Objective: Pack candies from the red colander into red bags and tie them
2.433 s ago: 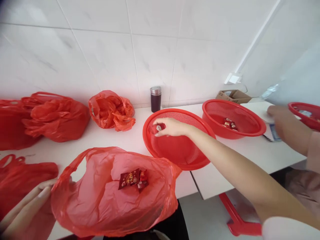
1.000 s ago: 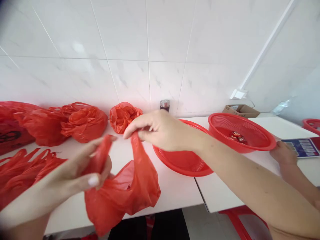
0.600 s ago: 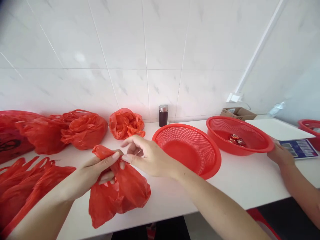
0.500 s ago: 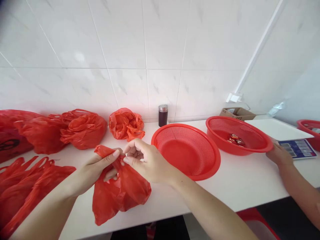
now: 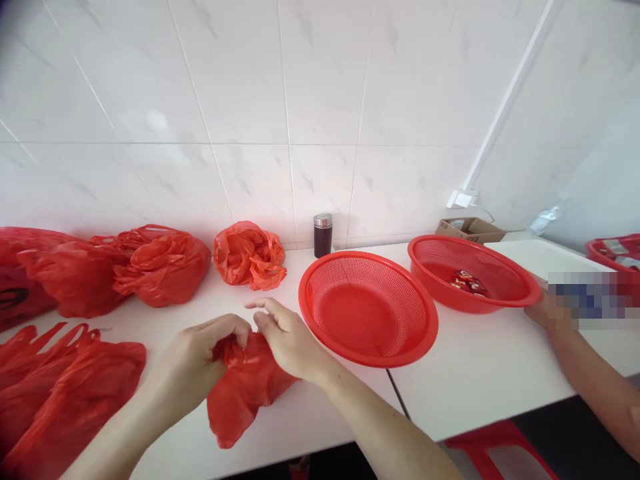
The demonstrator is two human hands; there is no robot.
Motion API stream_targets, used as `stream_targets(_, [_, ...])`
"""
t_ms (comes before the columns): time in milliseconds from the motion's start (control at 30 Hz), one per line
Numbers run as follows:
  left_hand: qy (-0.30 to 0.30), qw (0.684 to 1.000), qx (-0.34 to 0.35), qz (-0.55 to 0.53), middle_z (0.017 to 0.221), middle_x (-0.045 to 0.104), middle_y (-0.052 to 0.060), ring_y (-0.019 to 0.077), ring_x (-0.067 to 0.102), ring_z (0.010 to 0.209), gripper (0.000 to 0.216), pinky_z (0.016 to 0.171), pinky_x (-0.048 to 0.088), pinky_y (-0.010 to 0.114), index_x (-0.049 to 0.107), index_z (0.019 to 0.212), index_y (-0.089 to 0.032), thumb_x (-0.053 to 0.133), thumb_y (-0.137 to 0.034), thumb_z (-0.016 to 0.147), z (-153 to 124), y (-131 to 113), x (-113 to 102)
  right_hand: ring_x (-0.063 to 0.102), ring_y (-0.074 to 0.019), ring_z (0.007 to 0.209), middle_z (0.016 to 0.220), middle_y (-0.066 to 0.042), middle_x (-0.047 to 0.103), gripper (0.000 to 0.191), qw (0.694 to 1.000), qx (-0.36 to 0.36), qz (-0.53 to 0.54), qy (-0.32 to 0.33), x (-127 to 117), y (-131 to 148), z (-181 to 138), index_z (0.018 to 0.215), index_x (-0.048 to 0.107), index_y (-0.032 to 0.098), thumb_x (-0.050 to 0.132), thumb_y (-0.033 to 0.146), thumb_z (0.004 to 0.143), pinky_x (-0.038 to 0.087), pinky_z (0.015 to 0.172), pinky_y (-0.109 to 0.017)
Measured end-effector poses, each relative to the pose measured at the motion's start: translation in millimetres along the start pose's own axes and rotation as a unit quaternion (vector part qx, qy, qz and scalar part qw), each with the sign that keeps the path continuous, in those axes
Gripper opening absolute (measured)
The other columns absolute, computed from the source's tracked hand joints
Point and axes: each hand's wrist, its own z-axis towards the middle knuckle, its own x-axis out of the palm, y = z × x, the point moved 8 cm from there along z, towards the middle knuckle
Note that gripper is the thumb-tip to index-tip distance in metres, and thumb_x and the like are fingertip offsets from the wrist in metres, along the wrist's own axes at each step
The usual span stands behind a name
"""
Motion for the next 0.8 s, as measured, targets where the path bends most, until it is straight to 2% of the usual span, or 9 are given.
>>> stream_targets(67, [-0.095, 0.993, 0.041, 0.058, 0.075, 0.064, -0.002, 0.0104, 0.050, 0.055, 0.028, 0.051, 0.036, 0.021, 0.057, 0.073, -0.023, 0.038, -0.004, 0.063, -3, -4, -9, 0.055, -0.0124, 0.075, 0.085, 0.001, 0.057, 0.031, 0.997, 0.009, 0.060, 0.045, 11, -11, -1, 0.120, 0.054, 0.027, 0.042, 0.043, 0.097, 0.046, 0.075, -0.029])
stream_targets(133, [-0.155, 0.984, 0.062, 0.057, 0.092, 0.067, 0.000, 0.0123, 0.061, 0.069, 0.029, 0.057, 0.042, 0.020, 0.060, 0.083, -0.023, 0.040, -0.006, 0.070, -7, -5, -13, 0.052, -0.0108, 0.068, 0.081, 0.002, 0.054, 0.027, 0.992, 0.021, 0.096, 0.075, 19, -14, -3, 0.110, 0.056, 0.024, 0.045, 0.044, 0.096, 0.044, 0.067, -0.026])
stream_targets(233, [-0.139, 0.990, 0.035, 0.000, 0.102, 0.070, 0.003, 0.0171, 0.066, 0.087, 0.025, 0.069, 0.048, 0.022, 0.066, 0.099, -0.025, 0.048, -0.020, 0.082, -15, 8, -8, 0.046, -0.0093, 0.065, 0.076, 0.003, 0.051, 0.023, 0.998, 0.012, 0.051, 0.028, 14, -8, -9, 0.089, 0.055, 0.020, 0.047, 0.041, 0.095, 0.038, 0.061, -0.022])
stream_targets(300, [-0.100, 0.993, -0.034, -0.051, 0.097, 0.073, 0.003, 0.0189, 0.067, 0.085, 0.026, 0.071, 0.050, 0.024, 0.069, 0.102, -0.026, 0.049, -0.035, 0.088, -27, 35, -1, 0.043, -0.0094, 0.065, 0.073, 0.004, 0.049, 0.023, 1.000, -0.016, -0.002, -0.020, 8, -2, -15, 0.083, 0.052, 0.020, 0.046, 0.039, 0.095, 0.035, 0.060, -0.022])
stream_targets(367, [-0.093, 0.984, -0.125, -0.090, 0.090, 0.074, 0.003, 0.0216, 0.068, 0.086, 0.033, 0.072, 0.052, 0.026, 0.070, 0.100, -0.025, 0.048, -0.048, 0.087, -51, 74, 2, 0.045, -0.0102, 0.064, 0.071, 0.003, 0.049, 0.023, 0.998, -0.035, -0.023, -0.051, 4, -3, -24, 0.082, 0.049, 0.021, 0.044, 0.038, 0.096, 0.035, 0.059, -0.023])
stream_targets(500, [-0.193, 0.929, -0.284, -0.139, 0.083, 0.075, 0.004, 0.0270, 0.069, 0.091, 0.046, 0.086, 0.052, 0.032, 0.071, 0.085, -0.023, 0.057, -0.066, 0.074, -118, 159, -6, 0.056, -0.0130, 0.070, 0.074, 0.002, 0.053, 0.024, 0.990, -0.030, 0.050, -0.126, -9, -32, -43, 0.082, 0.047, 0.021, 0.043, 0.040, 0.097, 0.045, 0.068, -0.027])
stream_targets(567, [-0.233, 0.894, -0.323, -0.204, 0.083, 0.075, 0.004, 0.0269, 0.069, 0.090, 0.048, 0.089, 0.052, 0.033, 0.070, 0.082, -0.022, 0.059, -0.068, 0.071, -142, 182, -2, 0.059, -0.0137, 0.072, 0.076, 0.001, 0.051, 0.025, 0.983, -0.013, 0.078, -0.168, -14, -52, -48, 0.081, 0.047, 0.022, 0.044, 0.041, 0.096, 0.048, 0.072, -0.029])
stream_targets(700, [-0.264, 0.851, -0.337, -0.305, 0.081, 0.073, 0.002, 0.0215, 0.069, 0.085, 0.045, 0.084, 0.054, 0.028, 0.064, 0.084, -0.022, 0.059, -0.065, 0.074, -145, 176, 21, 0.063, -0.0169, 0.083, 0.085, -0.002, 0.057, 0.024, 0.972, 0.012, 0.053, -0.228, -3, -80, -40, 0.088, 0.046, 0.023, 0.039, 0.044, 0.097, 0.050, 0.078, -0.033])
stream_targets(800, [-0.276, 0.823, -0.335, -0.366, 0.074, 0.070, 0.000, 0.0188, 0.067, 0.068, 0.047, 0.069, 0.055, 0.029, 0.057, 0.080, -0.022, 0.057, -0.068, 0.073, -127, 161, 43, 0.062, -0.0211, 0.094, 0.100, -0.006, 0.063, 0.023, 0.975, 0.022, -0.050, -0.215, 22, -96, -24, 0.107, 0.046, 0.025, 0.038, 0.044, 0.097, 0.048, 0.083, -0.037])
